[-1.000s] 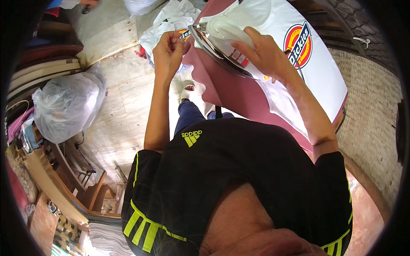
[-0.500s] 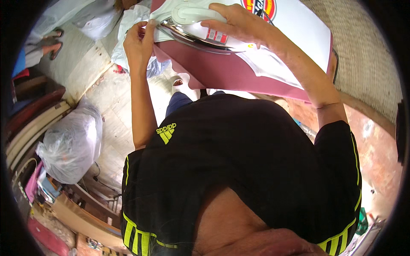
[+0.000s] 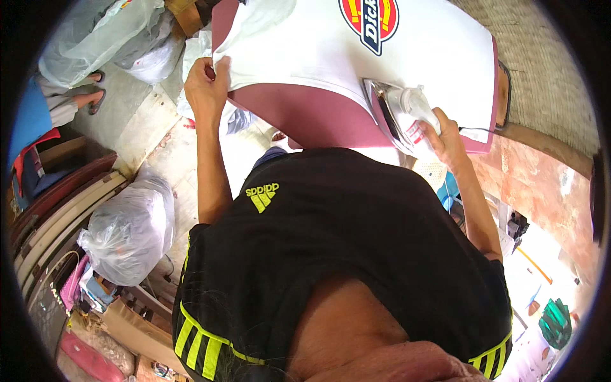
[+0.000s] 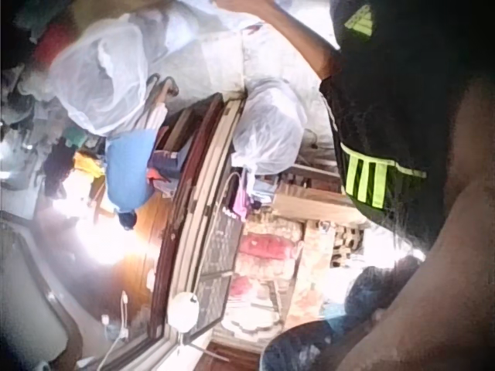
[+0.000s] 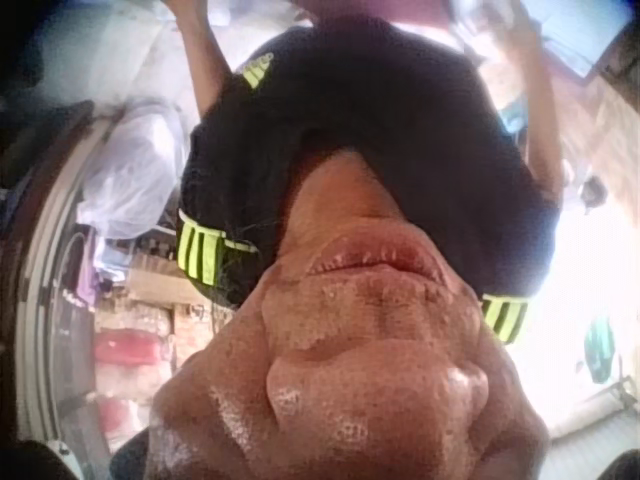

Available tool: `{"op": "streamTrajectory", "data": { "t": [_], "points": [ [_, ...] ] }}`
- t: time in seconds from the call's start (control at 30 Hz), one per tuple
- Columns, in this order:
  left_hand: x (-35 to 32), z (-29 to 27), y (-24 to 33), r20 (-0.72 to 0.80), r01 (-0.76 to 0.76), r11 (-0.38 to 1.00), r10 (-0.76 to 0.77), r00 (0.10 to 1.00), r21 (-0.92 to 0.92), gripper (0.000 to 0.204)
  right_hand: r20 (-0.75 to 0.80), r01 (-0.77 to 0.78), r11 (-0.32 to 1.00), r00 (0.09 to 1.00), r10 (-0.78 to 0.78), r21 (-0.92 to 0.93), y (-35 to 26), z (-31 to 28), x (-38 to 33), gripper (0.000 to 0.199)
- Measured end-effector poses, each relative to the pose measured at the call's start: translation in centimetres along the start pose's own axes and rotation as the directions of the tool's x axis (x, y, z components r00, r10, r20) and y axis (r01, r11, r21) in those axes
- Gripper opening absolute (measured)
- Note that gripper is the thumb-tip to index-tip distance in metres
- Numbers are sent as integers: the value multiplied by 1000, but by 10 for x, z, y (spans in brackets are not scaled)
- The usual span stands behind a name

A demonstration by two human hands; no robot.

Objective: The person irons a white t-shirt with a Dickies logo on a pink ironing board. They smooth the fabric with their hands and use a steam iron to press the shirt, focusing on the logo area and the body of the garment.

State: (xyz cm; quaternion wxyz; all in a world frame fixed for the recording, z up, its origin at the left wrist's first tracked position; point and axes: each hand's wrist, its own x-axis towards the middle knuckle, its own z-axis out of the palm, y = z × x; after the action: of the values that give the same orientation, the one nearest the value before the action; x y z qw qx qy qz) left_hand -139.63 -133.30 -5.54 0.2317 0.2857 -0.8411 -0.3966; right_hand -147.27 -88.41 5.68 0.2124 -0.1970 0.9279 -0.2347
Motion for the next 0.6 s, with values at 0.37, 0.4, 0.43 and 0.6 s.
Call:
{"op": "streamTrajectory", "data": {
  "t": [0.37,0.4,0.43,0.6],
  "points": [
    [31,17,-7,-16,4,985,-7,1000,-174,31,196,305,950,938,-287,-65,-138,28,107,48],
    [30,14,-8,4,31,980,-31,1000,-196,31,216,351,935,918,-333,-47,-151,34,117,49],
    [29,12,-10,-28,13,979,-19,999,-203,30,235,396,918,895,-379,-27,-163,40,127,50],
    [17,0,-16,-57,87,975,-100,993,-205,32,209,602,796,788,-579,-67,-196,59,167,52]
  ]
}}
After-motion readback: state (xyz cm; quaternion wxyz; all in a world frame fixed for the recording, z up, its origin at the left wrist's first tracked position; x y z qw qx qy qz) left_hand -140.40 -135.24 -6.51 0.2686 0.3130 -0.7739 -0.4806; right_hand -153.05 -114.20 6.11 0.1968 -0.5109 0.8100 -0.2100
